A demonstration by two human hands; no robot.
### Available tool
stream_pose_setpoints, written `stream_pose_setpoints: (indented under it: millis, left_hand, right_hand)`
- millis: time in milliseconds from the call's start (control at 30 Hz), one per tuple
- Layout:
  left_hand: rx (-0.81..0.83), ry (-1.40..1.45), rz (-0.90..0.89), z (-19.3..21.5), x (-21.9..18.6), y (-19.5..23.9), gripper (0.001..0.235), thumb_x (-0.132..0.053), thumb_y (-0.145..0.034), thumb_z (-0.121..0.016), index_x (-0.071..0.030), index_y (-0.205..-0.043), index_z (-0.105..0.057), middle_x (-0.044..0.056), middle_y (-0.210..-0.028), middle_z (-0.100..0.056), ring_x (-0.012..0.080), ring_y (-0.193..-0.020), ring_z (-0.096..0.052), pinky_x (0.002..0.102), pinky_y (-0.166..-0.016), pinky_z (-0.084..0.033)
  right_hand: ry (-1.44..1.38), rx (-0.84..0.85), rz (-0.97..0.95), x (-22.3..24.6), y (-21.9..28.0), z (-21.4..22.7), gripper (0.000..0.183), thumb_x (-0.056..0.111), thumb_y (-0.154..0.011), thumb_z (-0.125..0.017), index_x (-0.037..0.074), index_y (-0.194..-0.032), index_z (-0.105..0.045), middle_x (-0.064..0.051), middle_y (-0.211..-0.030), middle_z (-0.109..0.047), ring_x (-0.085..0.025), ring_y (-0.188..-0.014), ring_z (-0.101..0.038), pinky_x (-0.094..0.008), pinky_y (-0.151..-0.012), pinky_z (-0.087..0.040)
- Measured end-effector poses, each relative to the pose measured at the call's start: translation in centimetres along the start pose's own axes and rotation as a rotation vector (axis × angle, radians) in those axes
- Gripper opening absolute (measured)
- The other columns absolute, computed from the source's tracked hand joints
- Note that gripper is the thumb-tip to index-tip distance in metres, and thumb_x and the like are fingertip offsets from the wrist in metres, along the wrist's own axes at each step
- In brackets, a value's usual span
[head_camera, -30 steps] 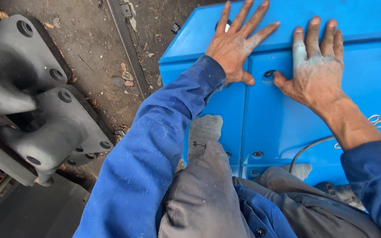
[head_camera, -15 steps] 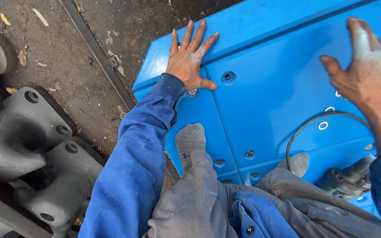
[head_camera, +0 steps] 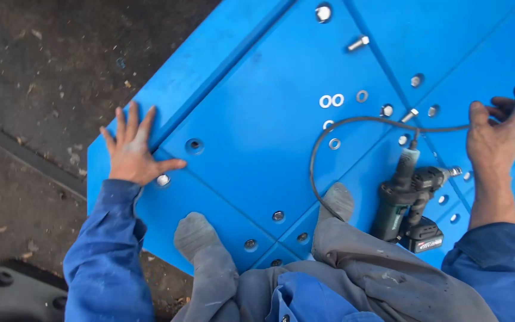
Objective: Assembling large blue panels and heavy metal components using bolts, washers, an impact wrench, and a rotary reaming tool.
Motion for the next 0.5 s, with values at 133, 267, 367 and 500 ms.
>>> stream_pose_setpoints:
  millis: [133,267,367,500]
  left_hand:
    - [0.014,-0.062,0.071,1.0,-0.3,-0.2,0.141,-0.076,-0.043,-0.081,-0.015,-0.162,-0.035,0.026,-0.170,-0.016,0.0465,-0.156,-0.006,0.081,-0.113,-0.004]
    - [0.024,-0.103,0.020,2.5,-1.1,-1.4,0.124,-0.073,-0.060,-0.080,-0.011,-0.160,-0.040,0.025,-0.167,-0.026,0.0498,-0.154,-0.023,0.080,-0.112,-0.012]
    - [0.056,-0.143,0.061,4.6,-4.0,-2.7,0.101,-0.066,-0.078,-0.074,-0.011,-0.157,-0.045,0.023,-0.165,-0.037,0.0430,-0.125,-0.058,0.077,-0.122,-0.014]
    - [-0.032,-0.090,-0.153,6.8,-11.2,-2.6,0.078,-0.056,-0.088,-0.073,-0.008,-0.147,-0.056,0.022,-0.152,-0.055,0.0355,-0.100,-0.062,0.068,-0.120,-0.027]
  right_hand:
    - [-0.141,-0.065,-0.324,0.8,6.7,1.9,0.060,0.005,-0.099,-0.070,-0.009,-0.153,-0.049,-0.016,-0.112,-0.070,-0.019,-0.096,-0.070,-0.034,-0.087,-0.059]
    - [-0.096,-0.009,-0.519,3.4,16.7,0.6,0.049,0.019,-0.104,-0.079,-0.007,-0.139,-0.055,-0.017,-0.100,-0.070,-0.022,-0.087,-0.069,-0.038,-0.081,-0.056]
    - [0.100,0.243,-0.681,5.4,22.8,-1.9,0.066,0.043,-0.092,-0.085,0.000,-0.135,-0.059,-0.023,-0.109,-0.067,-0.034,-0.089,-0.068,-0.048,-0.076,-0.056]
    - [0.214,0.237,-0.642,6.3,25.9,-3.5,0.111,0.050,-0.075,-0.089,0.002,-0.158,-0.033,-0.031,-0.121,-0.063,-0.050,-0.101,-0.066,-0.056,-0.079,-0.055]
Point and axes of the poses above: each hand's wrist, its own y-axis away from the middle knuckle, its own z-axis out of the back of the hand, x = y × z, the point moved 5 cm from there along -y, towards the middle knuckle
